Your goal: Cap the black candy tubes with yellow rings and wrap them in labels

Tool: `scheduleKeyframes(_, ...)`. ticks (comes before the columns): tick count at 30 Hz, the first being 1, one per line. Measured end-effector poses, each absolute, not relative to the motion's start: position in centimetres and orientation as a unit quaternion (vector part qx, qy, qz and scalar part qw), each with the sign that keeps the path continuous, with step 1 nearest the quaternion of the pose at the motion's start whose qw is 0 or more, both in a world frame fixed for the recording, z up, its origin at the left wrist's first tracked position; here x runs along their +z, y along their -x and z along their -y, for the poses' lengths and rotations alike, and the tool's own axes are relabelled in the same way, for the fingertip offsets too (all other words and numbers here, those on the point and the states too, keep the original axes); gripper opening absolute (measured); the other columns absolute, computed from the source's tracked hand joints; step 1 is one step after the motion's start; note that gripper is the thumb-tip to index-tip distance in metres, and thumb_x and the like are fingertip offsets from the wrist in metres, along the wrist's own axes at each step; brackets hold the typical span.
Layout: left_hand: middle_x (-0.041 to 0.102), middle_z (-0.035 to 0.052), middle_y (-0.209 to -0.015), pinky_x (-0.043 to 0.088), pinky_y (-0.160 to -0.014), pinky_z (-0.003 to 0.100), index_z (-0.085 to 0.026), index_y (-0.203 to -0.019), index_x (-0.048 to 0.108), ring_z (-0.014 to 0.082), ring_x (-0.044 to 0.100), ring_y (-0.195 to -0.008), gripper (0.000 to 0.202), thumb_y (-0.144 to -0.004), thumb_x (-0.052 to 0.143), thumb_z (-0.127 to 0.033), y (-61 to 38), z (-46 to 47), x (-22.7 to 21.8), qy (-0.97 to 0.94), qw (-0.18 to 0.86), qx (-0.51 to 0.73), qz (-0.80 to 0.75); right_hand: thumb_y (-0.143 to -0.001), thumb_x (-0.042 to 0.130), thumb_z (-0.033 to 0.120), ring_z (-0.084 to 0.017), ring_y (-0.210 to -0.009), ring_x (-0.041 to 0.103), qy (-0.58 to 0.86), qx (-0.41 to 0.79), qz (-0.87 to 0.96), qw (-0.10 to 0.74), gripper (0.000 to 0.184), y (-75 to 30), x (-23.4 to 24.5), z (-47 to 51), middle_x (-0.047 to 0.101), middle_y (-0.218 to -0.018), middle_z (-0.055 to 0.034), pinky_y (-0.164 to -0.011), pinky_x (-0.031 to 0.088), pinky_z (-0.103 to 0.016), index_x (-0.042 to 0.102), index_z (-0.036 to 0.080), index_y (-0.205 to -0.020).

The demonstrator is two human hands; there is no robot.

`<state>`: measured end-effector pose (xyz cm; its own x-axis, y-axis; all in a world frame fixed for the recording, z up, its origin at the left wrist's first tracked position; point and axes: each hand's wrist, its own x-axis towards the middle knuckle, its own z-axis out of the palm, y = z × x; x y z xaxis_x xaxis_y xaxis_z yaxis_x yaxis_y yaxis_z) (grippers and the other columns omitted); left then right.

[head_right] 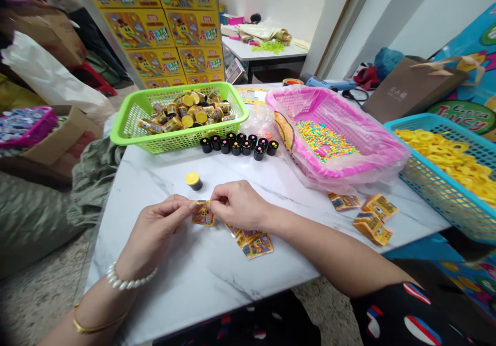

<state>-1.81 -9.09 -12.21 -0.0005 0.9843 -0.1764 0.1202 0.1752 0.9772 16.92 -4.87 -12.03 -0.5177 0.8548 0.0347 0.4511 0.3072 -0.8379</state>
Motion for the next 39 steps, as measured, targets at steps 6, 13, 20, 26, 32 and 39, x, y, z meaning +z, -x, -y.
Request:
scheduleKeyframes(6, 0.068, 0.004, -0.069, 0.045, -0.062, 0.023, -0.016, -0.076, 0.078, 0.0135, 0.058, -0.065, 0.017, -0.07, 0.079, -0.032, 2.0, 9.5, -11.9, -0.455, 0.516, 0.422, -0.59, -0.083, 0.059, 0.017, -0.007, -0.054, 0.048, 0.427, 0.393, 0.768, 0.272, 0.014, -16.2, -12.2, 5.4, 0.059, -0.059, 0.0033, -0.052, 0.035, -0.018, 0.066, 0.013, -0.072)
scheduleKeyframes(13, 0.052, -0.0034, -0.047, 0.019, -0.039, 0.017, -0.012, -0.075, 0.073, 0.003, 0.033, -0.039, 0.026, -0.072, 0.078, -0.037, 3.3, 8.8, -11.5, -0.399, 0.643, 0.356, -0.548, -0.089, 0.056, 0.029, -0.008, -0.052, 0.048, 0.426, 0.416, 0.749, 0.291, 0.023, -15.1, -12.3, 5.0, 0.057, -0.057, 0.0027, -0.05, 0.037, -0.02, 0.065, 0.014, -0.073)
scheduleKeyframes(20, 0.053, -0.0033, -0.05, 0.018, -0.032, 0.011, -0.006, -0.08, 0.068, 0.0015, 0.035, -0.038, 0.015, -0.075, 0.076, -0.018, 6.0, 7.0, -11.5, -0.183, 0.707, 0.489, -0.477, -0.08, 0.066, 0.024, -0.02, -0.106, 0.06, 0.309, 0.256, 0.859, 0.317, 0.04, -14.1, -11.2, -0.6, 0.058, -0.127, -0.0118, -0.092, 0.049, -0.036, 0.064, 0.02, -0.12)
scheduleKeyframes(26, 0.047, -0.0059, -0.051, 0.019, -0.029, 0.009, -0.011, -0.074, 0.057, 0.0011, 0.033, -0.034, 0.013, -0.087, 0.057, -0.011, 7.3, 5.6, -11.4, -0.114, 0.706, 0.533, -0.452, -0.076, 0.064, 0.013, -0.013, -0.077, 0.063, 0.338, 0.359, 0.824, 0.278, 0.029, -13.2, -13.2, -1.7, 0.071, -0.093, -0.0042, -0.079, 0.052, -0.032, 0.067, 0.017, -0.105)
scheduleKeyframes(32, 0.052, -0.0027, -0.058, 0.021, -0.028, 0.009, -0.01, -0.081, 0.059, 0.0012, 0.038, -0.035, 0.007, -0.088, 0.057, -0.009, 6.9, 5.8, -12.0, -0.088, 0.723, 0.526, -0.439, -0.075, 0.069, 0.026, -0.013, -0.07, 0.062, 0.307, 0.654, 0.597, 0.348, 0.02, -13.8, -11.5, -1.6, 0.068, -0.083, -0.0031, -0.066, 0.052, -0.028, 0.063, 0.015, -0.09)
scheduleKeyframes(39, 0.047, -0.0057, -0.052, 0.021, -0.028, 0.008, -0.01, -0.081, 0.061, 0.0007, 0.036, -0.033, 0.007, -0.088, 0.059, -0.012, 6.5, 5.8, -11.9, -0.09, 0.738, 0.513, -0.429, -0.073, 0.073, 0.027, -0.013, -0.078, 0.064, 0.316, 0.72, 0.519, 0.336, 0.016, -12.9, -11.4, -0.7, 0.069, -0.086, -0.0045, -0.081, 0.053, -0.032, 0.065, 0.014, -0.08)
